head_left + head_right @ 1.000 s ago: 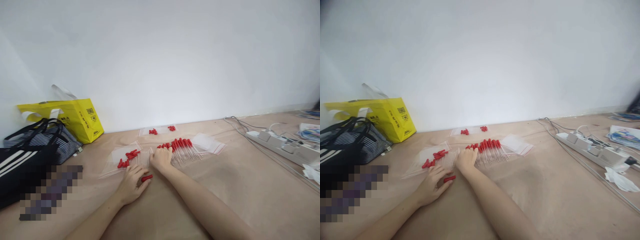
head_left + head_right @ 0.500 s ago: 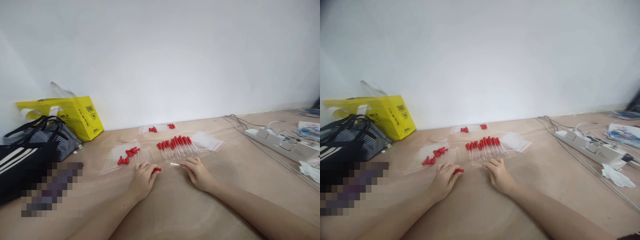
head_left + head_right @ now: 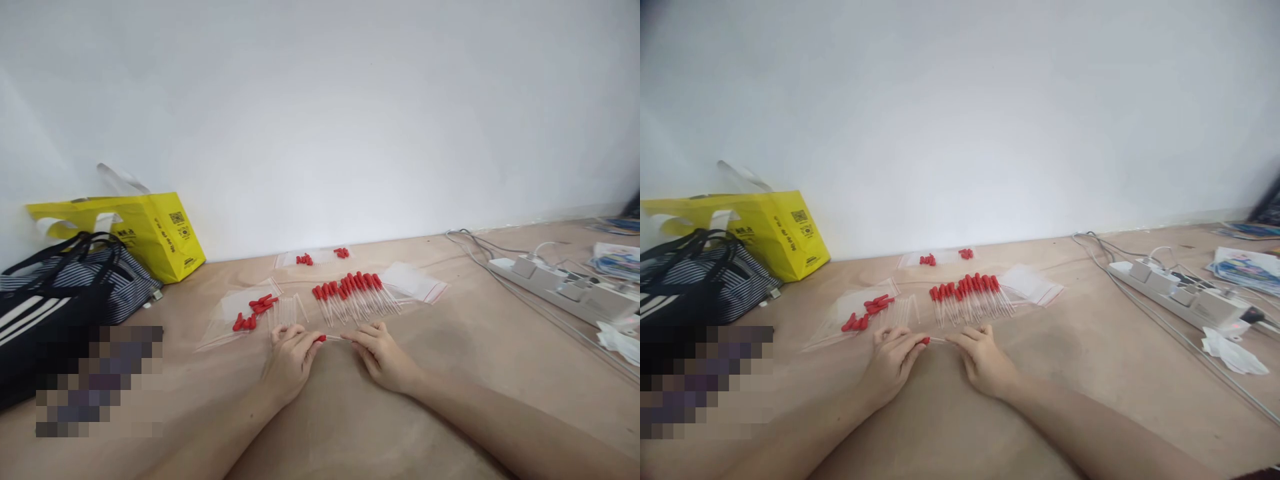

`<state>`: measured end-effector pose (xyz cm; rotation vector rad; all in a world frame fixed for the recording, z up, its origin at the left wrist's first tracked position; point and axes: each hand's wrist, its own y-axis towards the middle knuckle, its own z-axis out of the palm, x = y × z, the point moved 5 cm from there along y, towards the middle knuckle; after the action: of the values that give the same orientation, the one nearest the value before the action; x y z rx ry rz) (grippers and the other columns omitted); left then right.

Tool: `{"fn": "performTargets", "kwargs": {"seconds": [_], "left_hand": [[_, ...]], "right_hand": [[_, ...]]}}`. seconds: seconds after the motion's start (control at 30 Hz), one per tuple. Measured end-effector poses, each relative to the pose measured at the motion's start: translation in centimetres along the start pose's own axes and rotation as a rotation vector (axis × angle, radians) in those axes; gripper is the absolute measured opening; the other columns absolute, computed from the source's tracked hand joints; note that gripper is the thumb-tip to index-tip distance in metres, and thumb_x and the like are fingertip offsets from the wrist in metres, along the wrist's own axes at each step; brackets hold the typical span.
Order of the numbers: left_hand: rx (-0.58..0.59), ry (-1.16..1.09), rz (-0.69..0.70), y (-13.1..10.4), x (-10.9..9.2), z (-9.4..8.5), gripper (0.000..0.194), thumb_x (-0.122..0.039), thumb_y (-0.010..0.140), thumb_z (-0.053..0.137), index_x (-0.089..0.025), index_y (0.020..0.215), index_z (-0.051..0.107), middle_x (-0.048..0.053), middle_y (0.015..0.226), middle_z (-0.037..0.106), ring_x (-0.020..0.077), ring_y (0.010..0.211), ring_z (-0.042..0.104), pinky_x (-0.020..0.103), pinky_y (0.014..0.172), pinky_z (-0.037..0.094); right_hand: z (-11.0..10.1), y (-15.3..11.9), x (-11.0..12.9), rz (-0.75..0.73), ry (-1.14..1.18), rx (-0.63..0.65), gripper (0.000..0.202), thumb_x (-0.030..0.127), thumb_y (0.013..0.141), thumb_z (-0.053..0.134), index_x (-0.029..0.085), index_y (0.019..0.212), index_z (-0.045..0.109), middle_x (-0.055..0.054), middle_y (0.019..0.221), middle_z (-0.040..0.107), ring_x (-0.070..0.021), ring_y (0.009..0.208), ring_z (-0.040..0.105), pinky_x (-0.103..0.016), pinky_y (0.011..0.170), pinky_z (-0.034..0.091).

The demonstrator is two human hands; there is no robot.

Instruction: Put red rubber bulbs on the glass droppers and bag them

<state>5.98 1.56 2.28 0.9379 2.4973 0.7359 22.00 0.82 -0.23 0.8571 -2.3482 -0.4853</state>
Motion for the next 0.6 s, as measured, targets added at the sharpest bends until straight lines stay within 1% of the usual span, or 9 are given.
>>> {"fn": "performTargets", "kwargs": {"seconds": [0.13,0.23,0.37,0.5,0.6], "left_hand": [[-0.013,-0.015,0.001,0.2,-0.3,-0.1,0.015,-0.020,0.084,0.043,-0.021,0.083,0.058,-0.003,0.071,0.065,0.0150,0.073,0.054,0.034,0.076,0.022],[-0.028,-0.031,0.017,0.3,-0.6,-0.4,0.014,-0.021,0.083,0.044,-0.021,0.079,0.058,-0.004,0.068,0.065,0.0142,0.070,0.053,0.034,0.077,0.021],[-0.038,-0.045,0.023,0.2,-0.9,-0.7,0.015,-0.021,0.082,0.044,-0.020,0.074,0.057,-0.004,0.064,0.063,0.0141,0.068,0.053,0.034,0.076,0.021],[-0.041,-0.064,0.048,-0.1,-1.0,-0.6,0.016,-0.022,0.083,0.044,-0.021,0.074,0.057,-0.004,0.064,0.062,0.0142,0.069,0.052,0.034,0.078,0.021],[-0.044,-0.073,0.073,-0.3,-1.0,-0.3,0.015,-0.022,0.083,0.044,-0.021,0.075,0.056,-0.005,0.063,0.061,0.0141,0.069,0.052,0.036,0.081,0.020]], "right_hand": [[0.1,0.1,0.2,-0.018,-0.005,-0.003,0.034,0.009,0.083,0.036,0.021,0.111,0.051,-0.003,0.078,0.058,-0.0126,0.069,0.051,-0.030,0.072,0.030],[0.1,0.1,0.4,-0.033,-0.005,-0.024,0.028,0.014,0.085,0.038,0.021,0.106,0.054,-0.003,0.075,0.060,-0.0119,0.067,0.051,-0.029,0.071,0.029],[0.1,0.1,0.8,-0.070,-0.017,-0.056,0.024,0.018,0.085,0.040,0.020,0.102,0.057,-0.003,0.076,0.061,-0.0114,0.065,0.051,-0.029,0.069,0.027],[0.1,0.1,1.1,-0.119,-0.058,-0.063,0.027,0.012,0.083,0.040,0.020,0.102,0.057,-0.002,0.072,0.059,-0.0109,0.063,0.047,-0.029,0.067,0.024],[-0.1,0.2,1.4,-0.174,-0.125,-0.071,0.031,0.006,0.079,0.037,0.019,0.096,0.059,-0.001,0.069,0.056,-0.0107,0.060,0.043,-0.029,0.066,0.022]]}}
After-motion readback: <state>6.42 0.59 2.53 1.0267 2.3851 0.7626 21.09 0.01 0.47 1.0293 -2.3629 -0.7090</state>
